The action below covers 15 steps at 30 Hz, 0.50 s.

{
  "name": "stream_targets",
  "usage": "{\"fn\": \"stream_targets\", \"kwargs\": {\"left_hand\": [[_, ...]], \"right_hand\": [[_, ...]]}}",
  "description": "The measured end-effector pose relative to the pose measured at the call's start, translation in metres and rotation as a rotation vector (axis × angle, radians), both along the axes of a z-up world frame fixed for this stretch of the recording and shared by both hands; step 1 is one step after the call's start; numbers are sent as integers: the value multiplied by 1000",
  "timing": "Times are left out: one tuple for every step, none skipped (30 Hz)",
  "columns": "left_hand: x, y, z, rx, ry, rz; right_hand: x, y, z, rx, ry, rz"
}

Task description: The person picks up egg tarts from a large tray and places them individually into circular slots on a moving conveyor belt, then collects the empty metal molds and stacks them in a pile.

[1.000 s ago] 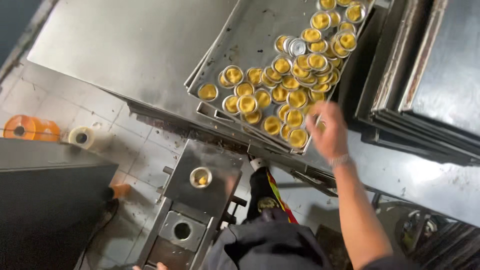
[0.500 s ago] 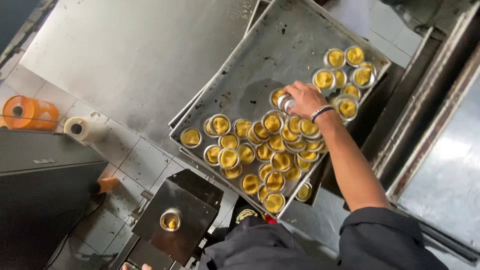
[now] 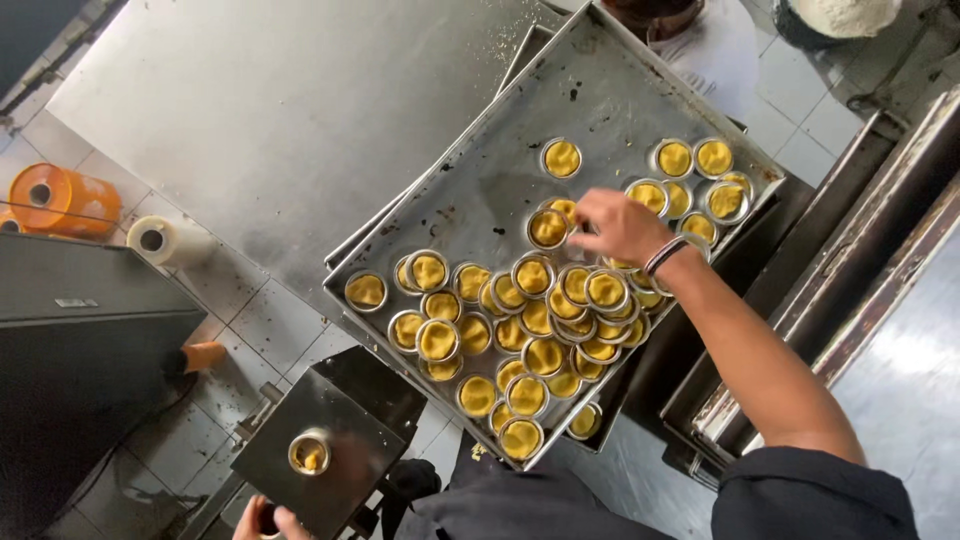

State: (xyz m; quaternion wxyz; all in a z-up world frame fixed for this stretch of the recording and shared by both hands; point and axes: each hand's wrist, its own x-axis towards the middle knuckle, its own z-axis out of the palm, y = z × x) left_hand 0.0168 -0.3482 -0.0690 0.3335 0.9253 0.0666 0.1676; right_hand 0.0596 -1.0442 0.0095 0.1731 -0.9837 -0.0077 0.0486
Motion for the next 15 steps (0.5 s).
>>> {"fn": "stream_targets", "kwargs": {"left_hand": [[7, -35, 34, -1, 1, 8], [16, -69, 68, 43, 36, -103], [25, -103, 103, 86, 71, -214], [41, -128, 113, 81, 74, -200], [58, -153, 122, 129, 199, -431], [75, -174, 133, 177, 326, -660], [87, -196, 128, 174, 330, -642], [104, -217, 123, 329, 222, -826], [122, -238, 118, 485, 112, -1006], [135, -258, 122, 487, 114, -992], [149, -278, 126, 527, 159, -1015], [163, -299, 130, 567, 204, -1050], [170, -308, 129, 568, 205, -1048], [179, -318, 127, 563, 266, -1080], [188, -330, 126, 559, 327, -1111]], "right_hand": [[7, 3, 9, -1, 1, 8], [13, 6, 18, 21, 56, -120], [20, 9, 27, 42, 112, -248], [29, 25, 45, 37, 114, -234], [38, 41, 62, -37, 323, -224], [47, 60, 78, -111, 530, -212], [45, 59, 49, -115, 532, -194], [43, 58, 20, -193, 459, -119], [42, 57, -9, -269, 384, -45], [45, 53, -18, -269, 379, -32], [48, 49, -28, -282, 318, 21], [46, 44, -37, -293, 260, 62], [48, 44, -25, -292, 260, 64], [49, 42, -12, -218, 287, 74], [51, 40, 1, -144, 313, 83]]}}
